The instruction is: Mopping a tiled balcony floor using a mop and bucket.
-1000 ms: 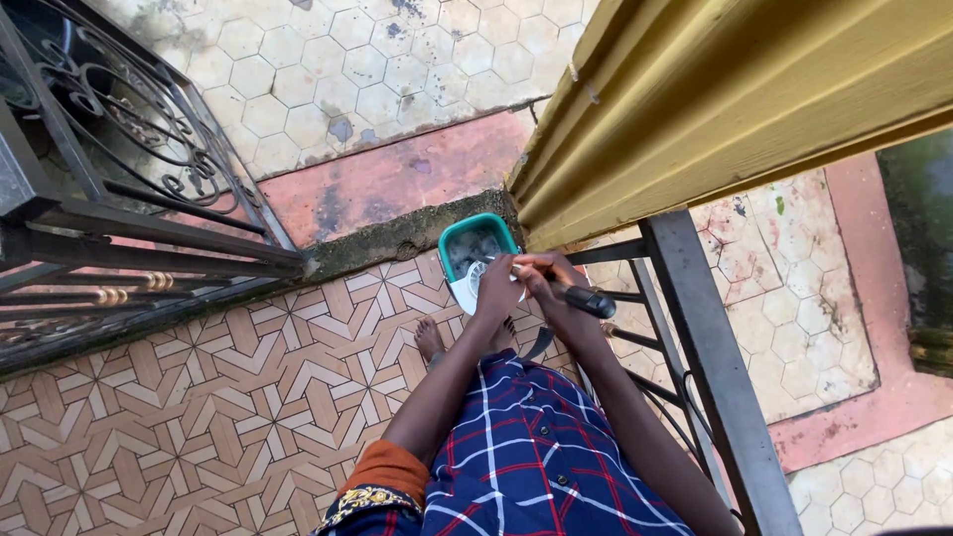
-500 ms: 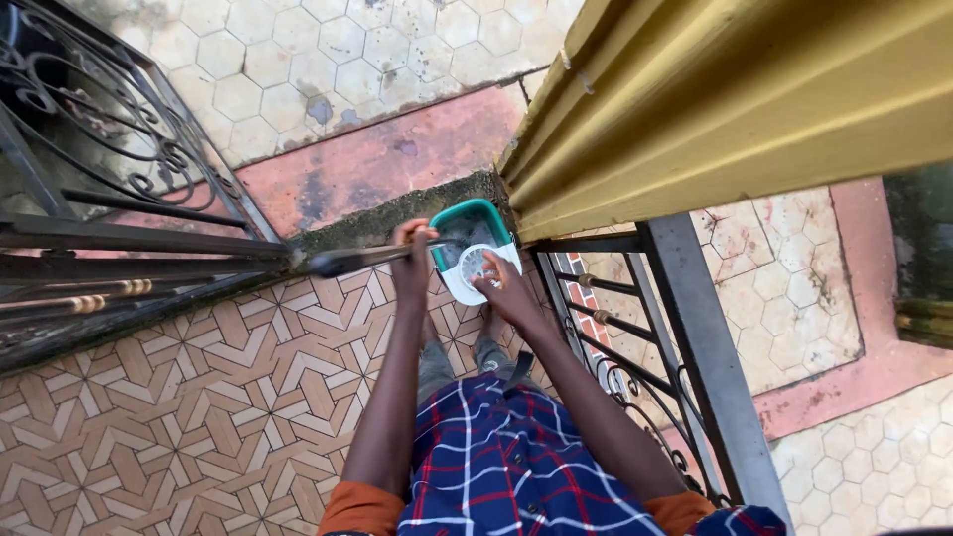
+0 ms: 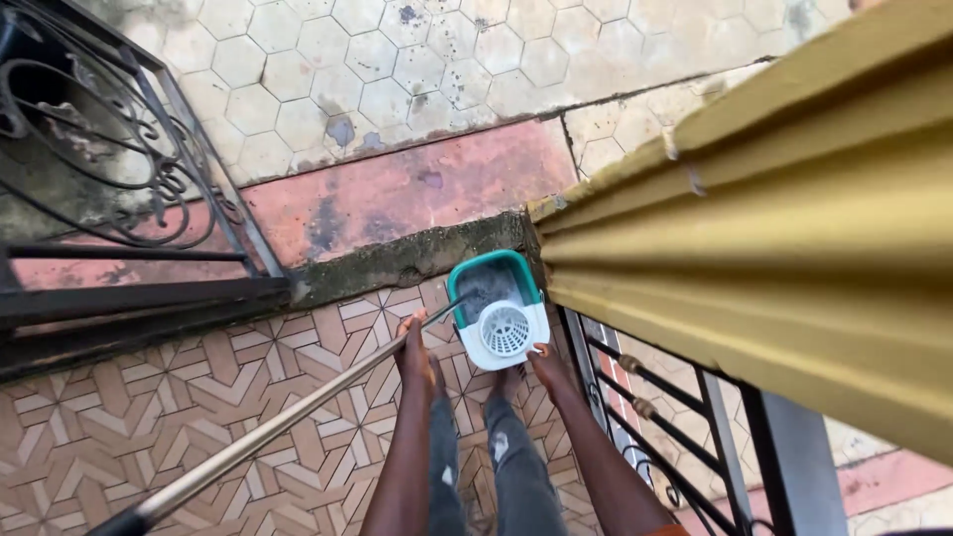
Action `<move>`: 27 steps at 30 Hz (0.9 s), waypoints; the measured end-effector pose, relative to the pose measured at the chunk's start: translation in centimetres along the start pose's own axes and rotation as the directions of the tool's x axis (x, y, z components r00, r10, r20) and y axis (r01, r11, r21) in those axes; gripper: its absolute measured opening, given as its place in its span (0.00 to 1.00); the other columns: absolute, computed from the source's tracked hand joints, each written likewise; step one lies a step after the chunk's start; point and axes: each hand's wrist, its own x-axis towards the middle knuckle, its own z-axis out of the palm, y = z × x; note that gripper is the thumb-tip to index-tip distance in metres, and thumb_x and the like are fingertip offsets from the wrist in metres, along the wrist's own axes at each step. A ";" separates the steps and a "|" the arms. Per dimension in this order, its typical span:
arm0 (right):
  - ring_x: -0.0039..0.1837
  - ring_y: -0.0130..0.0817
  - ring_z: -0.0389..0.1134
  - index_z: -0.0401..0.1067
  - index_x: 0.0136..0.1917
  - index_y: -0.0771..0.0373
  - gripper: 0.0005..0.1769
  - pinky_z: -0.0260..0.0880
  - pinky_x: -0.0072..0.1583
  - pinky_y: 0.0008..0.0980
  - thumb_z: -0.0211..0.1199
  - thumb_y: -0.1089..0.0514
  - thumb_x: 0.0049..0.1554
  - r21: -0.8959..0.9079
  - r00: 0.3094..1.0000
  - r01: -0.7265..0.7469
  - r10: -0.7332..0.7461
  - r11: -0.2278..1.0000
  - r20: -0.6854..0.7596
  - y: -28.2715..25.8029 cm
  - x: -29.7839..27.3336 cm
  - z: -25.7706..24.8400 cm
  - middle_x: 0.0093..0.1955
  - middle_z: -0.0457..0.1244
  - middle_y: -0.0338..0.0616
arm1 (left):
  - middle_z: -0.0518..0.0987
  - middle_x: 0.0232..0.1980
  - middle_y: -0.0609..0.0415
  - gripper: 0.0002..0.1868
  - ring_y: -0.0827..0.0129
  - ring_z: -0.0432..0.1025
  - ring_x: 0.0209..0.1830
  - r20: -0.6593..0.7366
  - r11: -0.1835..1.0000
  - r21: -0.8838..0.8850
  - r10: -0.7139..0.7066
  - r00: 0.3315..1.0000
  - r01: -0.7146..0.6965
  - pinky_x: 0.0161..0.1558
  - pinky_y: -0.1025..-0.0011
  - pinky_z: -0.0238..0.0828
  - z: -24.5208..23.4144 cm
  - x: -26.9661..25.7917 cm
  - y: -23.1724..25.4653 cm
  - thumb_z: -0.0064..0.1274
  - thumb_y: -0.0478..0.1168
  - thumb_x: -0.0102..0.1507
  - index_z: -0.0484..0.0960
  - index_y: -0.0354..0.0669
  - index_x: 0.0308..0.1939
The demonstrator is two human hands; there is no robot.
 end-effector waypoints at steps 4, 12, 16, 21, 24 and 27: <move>0.64 0.43 0.70 0.67 0.69 0.66 0.30 0.69 0.63 0.41 0.62 0.52 0.57 -0.056 0.996 0.013 -0.019 0.998 -0.091 3.4 7.8 0.8 0.63 0.68 0.53 | 0.80 0.63 0.49 0.11 0.69 0.70 0.70 0.015 0.997 -0.070 0.039 0.999 -0.038 0.73 0.68 0.57 -1.7 5.4 -6.3 0.52 0.42 0.68 0.77 0.37 0.48; 0.72 0.62 0.60 0.62 0.74 0.68 0.34 0.61 0.70 0.49 0.51 0.44 0.62 -0.311 0.929 -0.155 0.031 0.938 -0.369 6.7 17.3 -1.2 0.71 0.59 0.67 | 0.77 0.61 0.54 0.21 0.72 0.66 0.65 -0.027 0.977 0.169 -0.131 0.991 0.134 0.73 0.67 0.53 0.2 9.9 -8.2 0.50 0.48 0.69 0.80 0.43 0.63; 0.72 0.55 0.66 0.71 0.70 0.63 0.31 0.65 0.69 0.46 0.42 0.44 0.66 -0.176 0.983 0.003 -0.036 0.984 -0.182 3.1 16.8 -1.7 0.69 0.67 0.56 | 0.76 0.67 0.50 0.20 0.68 0.66 0.70 0.062 0.989 0.112 -0.109 0.992 0.101 0.76 0.66 0.52 -2.1 13.4 -12.7 0.49 0.49 0.68 0.81 0.46 0.60; 0.82 0.42 0.48 0.45 0.83 0.55 0.39 0.49 0.75 0.39 0.43 0.36 0.65 0.033 0.994 0.030 -0.026 0.999 -0.107 5.6 21.7 -1.0 0.84 0.46 0.45 | 0.68 0.77 0.48 0.17 0.62 0.57 0.80 0.154 0.983 0.186 -0.042 0.987 0.013 0.78 0.57 0.47 -2.9 14.4 -15.1 0.50 0.52 0.68 0.77 0.41 0.49; 0.85 0.38 0.43 0.42 0.84 0.54 0.39 0.45 0.77 0.38 0.45 0.38 0.67 0.134 0.996 -0.031 0.042 0.990 -0.080 5.0 23.2 -0.5 0.86 0.42 0.41 | 0.69 0.76 0.49 0.17 0.63 0.59 0.79 0.124 0.978 0.196 -0.096 0.988 0.070 0.79 0.57 0.47 -2.5 14.3 -15.6 0.50 0.52 0.67 0.78 0.43 0.49; 0.83 0.37 0.48 0.54 0.81 0.55 0.34 0.45 0.77 0.37 0.44 0.41 0.67 0.151 0.993 0.018 0.000 0.988 -0.117 8.0 28.2 -1.1 0.83 0.49 0.44 | 0.70 0.76 0.49 0.16 0.63 0.60 0.78 0.110 0.981 0.149 -0.142 0.984 0.125 0.79 0.58 0.45 -3.2 15.2 -16.9 0.49 0.51 0.67 0.80 0.44 0.50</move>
